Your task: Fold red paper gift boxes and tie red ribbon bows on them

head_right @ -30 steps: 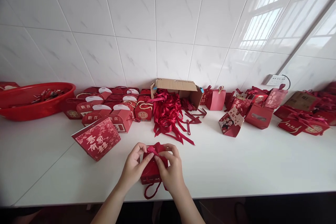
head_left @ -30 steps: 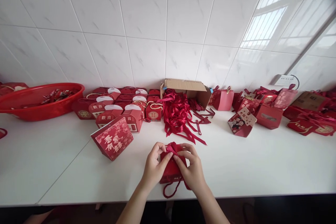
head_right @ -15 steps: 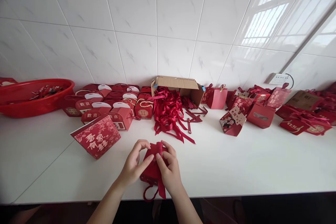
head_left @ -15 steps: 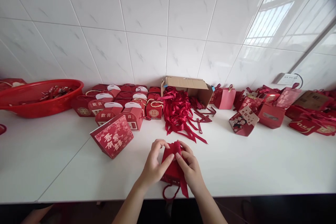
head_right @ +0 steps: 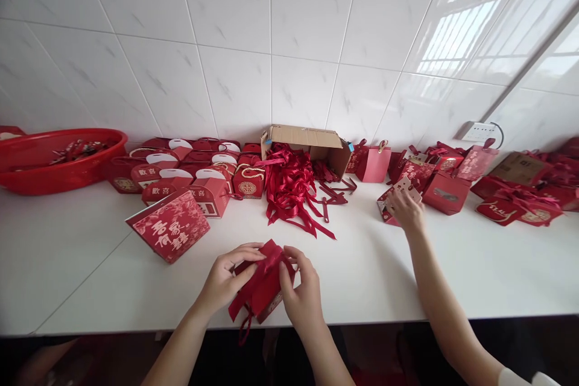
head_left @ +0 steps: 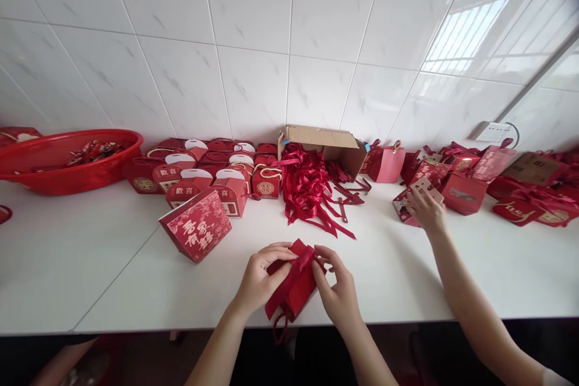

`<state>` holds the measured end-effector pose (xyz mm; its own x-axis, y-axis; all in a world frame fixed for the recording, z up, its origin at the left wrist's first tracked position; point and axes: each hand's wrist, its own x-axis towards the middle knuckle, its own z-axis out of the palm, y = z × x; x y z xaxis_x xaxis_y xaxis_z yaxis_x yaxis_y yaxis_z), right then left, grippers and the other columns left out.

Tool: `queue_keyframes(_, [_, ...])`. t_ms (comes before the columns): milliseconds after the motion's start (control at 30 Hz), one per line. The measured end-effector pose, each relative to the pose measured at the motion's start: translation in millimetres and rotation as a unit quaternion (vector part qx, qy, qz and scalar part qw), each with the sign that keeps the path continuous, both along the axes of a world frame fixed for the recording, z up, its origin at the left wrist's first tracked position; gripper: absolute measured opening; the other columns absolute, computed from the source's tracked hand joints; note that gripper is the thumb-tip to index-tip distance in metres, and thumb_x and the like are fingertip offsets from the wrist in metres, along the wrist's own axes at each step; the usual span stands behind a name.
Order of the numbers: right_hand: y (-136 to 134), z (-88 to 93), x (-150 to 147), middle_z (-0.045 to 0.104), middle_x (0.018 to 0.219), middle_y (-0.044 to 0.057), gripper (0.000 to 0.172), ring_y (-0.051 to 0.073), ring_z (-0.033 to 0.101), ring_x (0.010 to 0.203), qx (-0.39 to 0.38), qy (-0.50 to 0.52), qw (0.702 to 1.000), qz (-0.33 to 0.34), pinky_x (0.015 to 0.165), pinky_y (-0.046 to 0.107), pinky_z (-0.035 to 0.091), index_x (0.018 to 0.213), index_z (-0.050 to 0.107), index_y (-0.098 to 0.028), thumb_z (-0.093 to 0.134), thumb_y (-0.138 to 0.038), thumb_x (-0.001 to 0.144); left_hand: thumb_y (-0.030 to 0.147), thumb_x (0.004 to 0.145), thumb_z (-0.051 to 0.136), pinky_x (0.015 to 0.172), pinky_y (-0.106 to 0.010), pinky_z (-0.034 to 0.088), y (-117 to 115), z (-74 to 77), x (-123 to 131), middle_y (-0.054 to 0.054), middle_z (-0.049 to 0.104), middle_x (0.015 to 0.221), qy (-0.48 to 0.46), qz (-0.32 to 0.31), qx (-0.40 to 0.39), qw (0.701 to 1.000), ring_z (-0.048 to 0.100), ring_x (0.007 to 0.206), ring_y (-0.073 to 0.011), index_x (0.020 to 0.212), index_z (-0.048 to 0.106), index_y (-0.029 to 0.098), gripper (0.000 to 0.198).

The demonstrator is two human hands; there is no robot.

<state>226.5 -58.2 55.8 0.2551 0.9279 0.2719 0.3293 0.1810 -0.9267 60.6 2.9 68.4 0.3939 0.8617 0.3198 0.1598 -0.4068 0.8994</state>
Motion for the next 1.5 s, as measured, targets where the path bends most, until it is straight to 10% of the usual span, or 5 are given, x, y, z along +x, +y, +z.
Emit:
queue_keyframes(300, [-14, 39.1, 24, 0.061, 0.058, -0.003, 0.02, 0.016, 0.057, 0.056, -0.09, -0.231, 0.968, 0.038, 0.063, 0.032, 0.045, 0.1, 0.064, -0.024, 0.059, -0.036, 0.084, 0.017, 0.079, 0.058, 0.096, -0.042, 0.049, 0, 1.2, 0, -0.007, 0.075, 0.095, 0.029, 0.021, 0.021, 0.999, 0.064, 0.108, -0.0251, 0.085, 0.075, 0.021, 0.019])
queue_keyframes(433, [-9, 53.5, 30, 0.065, 0.073, 0.0, 0.033, 0.013, 0.054, 0.053, -0.126, -0.194, 0.968, 0.095, 0.053, 0.027, 0.044, 0.112, 0.06, -0.024, 0.055, -0.045, 0.087, 0.016, 0.079, 0.057, 0.095, -0.04, 0.05, 1, 2.9, -2, -0.007, 0.074, 0.102, 0.038, 0.015, 0.031, 0.999, 0.064, 0.108, -0.0241, 0.087, 0.075, 0.022, 0.02])
queue_keyframes(667, [30, 42.2, 29, 0.064, 0.087, 0.004, 0.012, 0.014, 0.059, 0.079, 0.074, -0.122, 0.961, 0.236, 0.069, 0.026, 0.05, 0.095, 0.064, -0.02, 0.054, -0.021, 0.089, 0.015, 0.084, 0.054, 0.1, -0.047, 0.038, 6, 10.5, -12, -0.003, 0.077, 0.095, 0.164, -0.001, 0.173, 0.971, 0.066, 0.106, -0.0249, 0.095, 0.074, 0.026, 0.025])
queue_keyframes(900, [22, 38.4, 28, 0.049, 0.085, 0.005, 0.039, 0.015, 0.052, 0.075, 0.099, -0.262, 0.919, 0.279, 0.068, 0.029, 0.051, 0.118, 0.067, -0.027, 0.037, -0.015, 0.095, 0.014, 0.085, 0.053, 0.098, -0.046, 0.035, 15, 13.3, -25, 0.0, 0.077, 0.09, 0.229, 0.035, 0.293, 0.928, 0.067, 0.104, -0.0244, 0.094, 0.073, 0.028, 0.026])
queue_keyframes(1500, [23, 30.4, 24, 0.042, 0.085, 0.003, 0.037, 0.013, 0.048, 0.075, 0.118, -0.251, 0.914, 0.296, 0.064, 0.026, 0.05, 0.104, 0.073, -0.031, 0.046, -0.009, 0.09, 0.016, 0.082, 0.056, 0.086, -0.036, 0.045, 11, 20.7, -9, -0.003, 0.071, 0.088, 0.218, 0.063, 0.233, 0.946, 0.065, 0.089, -0.0201, 0.082, 0.069, 0.022, 0.014])
